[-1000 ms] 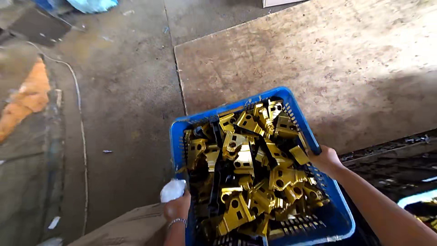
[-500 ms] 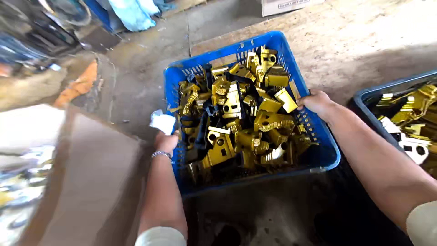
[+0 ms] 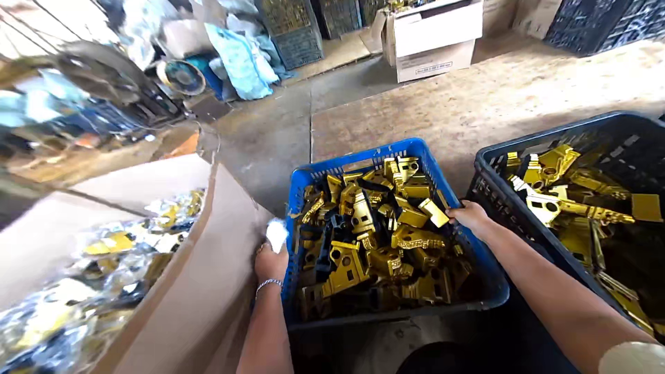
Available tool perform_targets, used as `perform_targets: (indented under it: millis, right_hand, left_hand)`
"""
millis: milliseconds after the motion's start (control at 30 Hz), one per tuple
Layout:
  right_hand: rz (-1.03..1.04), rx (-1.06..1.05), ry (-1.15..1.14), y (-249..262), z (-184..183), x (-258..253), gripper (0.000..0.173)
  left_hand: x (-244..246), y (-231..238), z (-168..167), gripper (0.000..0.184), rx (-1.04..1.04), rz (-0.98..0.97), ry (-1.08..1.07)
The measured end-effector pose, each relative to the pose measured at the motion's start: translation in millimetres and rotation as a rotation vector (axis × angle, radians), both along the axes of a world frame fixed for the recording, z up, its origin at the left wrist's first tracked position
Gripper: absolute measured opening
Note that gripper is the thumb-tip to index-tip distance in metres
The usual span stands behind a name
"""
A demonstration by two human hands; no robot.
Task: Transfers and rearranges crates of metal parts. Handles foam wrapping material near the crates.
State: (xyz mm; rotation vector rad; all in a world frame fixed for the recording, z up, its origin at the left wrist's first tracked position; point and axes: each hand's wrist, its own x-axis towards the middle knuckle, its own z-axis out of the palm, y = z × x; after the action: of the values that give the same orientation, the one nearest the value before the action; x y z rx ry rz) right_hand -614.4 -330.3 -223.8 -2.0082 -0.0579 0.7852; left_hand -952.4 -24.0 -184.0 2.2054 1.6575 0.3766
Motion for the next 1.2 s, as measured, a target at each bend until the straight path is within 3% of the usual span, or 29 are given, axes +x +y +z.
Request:
perform_targets:
  millis: [133, 267, 400, 500, 567, 633, 700, 767, 833, 933, 1000, 1067, 1133, 1200]
  right_hand:
    - [0.021, 0.002, -0.068, 2, 1, 0, 0.04]
    - [0.188, -0.264, -0.198, 7, 10, -15, 0.047]
    - [0.235, -0.307, -0.276, 0, 14, -51, 0.048]
    - [0.384, -0.438, -0.411, -12, 34, -80, 0.066]
    - [0.483, -0.324, -0.509, -23, 49, -108, 0.07]
    - [0.612, 0.001, -0.634, -32, 65, -150, 0.061]
    - [0.852, 0.339, -0.478, -36, 75, -203, 0.061]
    - [0.962, 0.542, -0.193, -36, 76, -247, 0.055]
    - [0.945, 0.57, -0.172, -32, 67, -261, 0.048]
    - [0.926, 0.419, -0.297, -27, 68, -239, 0.049]
    - [0.783, 0.356, -0.394, -12, 88, -213, 0.046]
    - [0.612, 0.348, -0.663, 5, 111, -200, 0.052]
    - [0.583, 0.479, -0.924, 15, 136, -218, 0.054]
    - [0.808, 0.779, -1.079, 5, 143, -264, 0.049]
  left_hand:
    - [-38, -30, 46, 0.049, 0.107, -0.013, -0.134]
    - [-91, -66, 76, 0.049, -0.041, 0.107, -0.618]
    - [-112, -122, 99, 0.027, -0.193, -0.011, -0.959]
    - [-107, -165, 100, 0.017, -0.371, -0.122, -1.065]
    - [-99, -185, 98, 0.024, -0.518, -0.175, -1.091]
    - [-81, -197, 88, 0.03, -0.656, -0.194, -1.166]
    - [-57, -209, 77, 0.027, -0.751, -0.19, -1.236]
    - [-40, -220, 67, 0.03, -0.75, -0.247, -1.245]
    - [-25, -223, 62, 0.032, -0.686, -0.286, -1.227]
    - [-15, -216, 63, 0.023, -0.665, -0.291, -1.162]
    - [-4, -201, 68, 0.024, -0.667, -0.209, -1.184]
    - [16, -182, 69, 0.022, -0.736, -0.055, -1.331]
    - [35, -166, 73, 0.017, -0.868, 0.14, -1.522]
    - [35, -169, 84, 0.017, -0.858, 0.208, -1.599]
